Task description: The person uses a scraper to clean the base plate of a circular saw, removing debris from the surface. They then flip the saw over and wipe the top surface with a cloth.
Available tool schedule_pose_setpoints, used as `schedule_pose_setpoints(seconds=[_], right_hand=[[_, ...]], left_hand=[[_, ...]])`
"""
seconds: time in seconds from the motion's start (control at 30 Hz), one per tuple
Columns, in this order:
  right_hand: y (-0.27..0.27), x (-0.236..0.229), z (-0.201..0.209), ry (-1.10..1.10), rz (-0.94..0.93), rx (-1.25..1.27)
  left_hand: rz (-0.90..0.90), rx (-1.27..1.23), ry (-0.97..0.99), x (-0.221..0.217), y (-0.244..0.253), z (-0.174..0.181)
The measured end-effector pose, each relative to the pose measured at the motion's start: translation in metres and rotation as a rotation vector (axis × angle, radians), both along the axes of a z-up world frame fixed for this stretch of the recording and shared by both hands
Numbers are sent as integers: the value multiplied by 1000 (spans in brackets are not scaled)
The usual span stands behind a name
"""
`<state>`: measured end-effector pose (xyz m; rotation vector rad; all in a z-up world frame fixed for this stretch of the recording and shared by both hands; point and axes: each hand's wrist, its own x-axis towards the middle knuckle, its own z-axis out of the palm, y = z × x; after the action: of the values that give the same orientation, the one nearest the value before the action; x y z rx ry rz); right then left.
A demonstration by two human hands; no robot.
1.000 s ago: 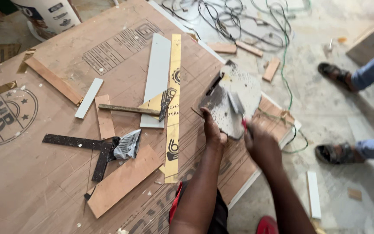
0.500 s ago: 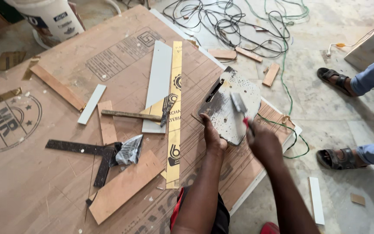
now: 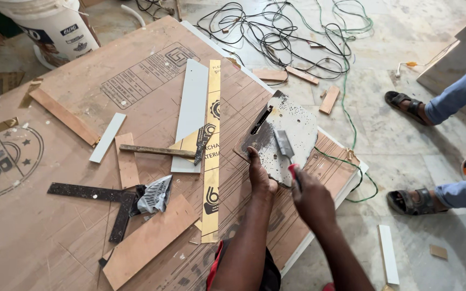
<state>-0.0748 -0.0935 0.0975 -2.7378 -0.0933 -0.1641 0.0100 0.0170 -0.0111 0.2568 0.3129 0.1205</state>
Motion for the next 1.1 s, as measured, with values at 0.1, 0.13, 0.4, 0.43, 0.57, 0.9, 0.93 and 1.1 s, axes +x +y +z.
schedule_pose_setpoints(seconds=[0.1,0.13,0.4,0.43,0.57,0.9,0.93,1.1], right_hand=[[5,22,-2,-53,50,-21],[7,44,0,-38,52,-41],[-9,2,0,-27,21,38],[-12,-33,1,-72,45,50],[-21,-105,16,16,-28,58],[-33,-119,25,100,-86,85],[-33,-120,27,134,-106,72],[-32,-90,32,56,-10,126]], left_hand=[[-20,0,34,-6,2,-6],[-27,5,34,-9,3,-5],[-17,6,69,-6,11,9],[-3,9,76,-7,12,8],[31,-19,-128,-5,13,3],[17,40,-14,-13,7,17],[7,40,2,-12,6,17],[5,53,5,-13,5,17]])
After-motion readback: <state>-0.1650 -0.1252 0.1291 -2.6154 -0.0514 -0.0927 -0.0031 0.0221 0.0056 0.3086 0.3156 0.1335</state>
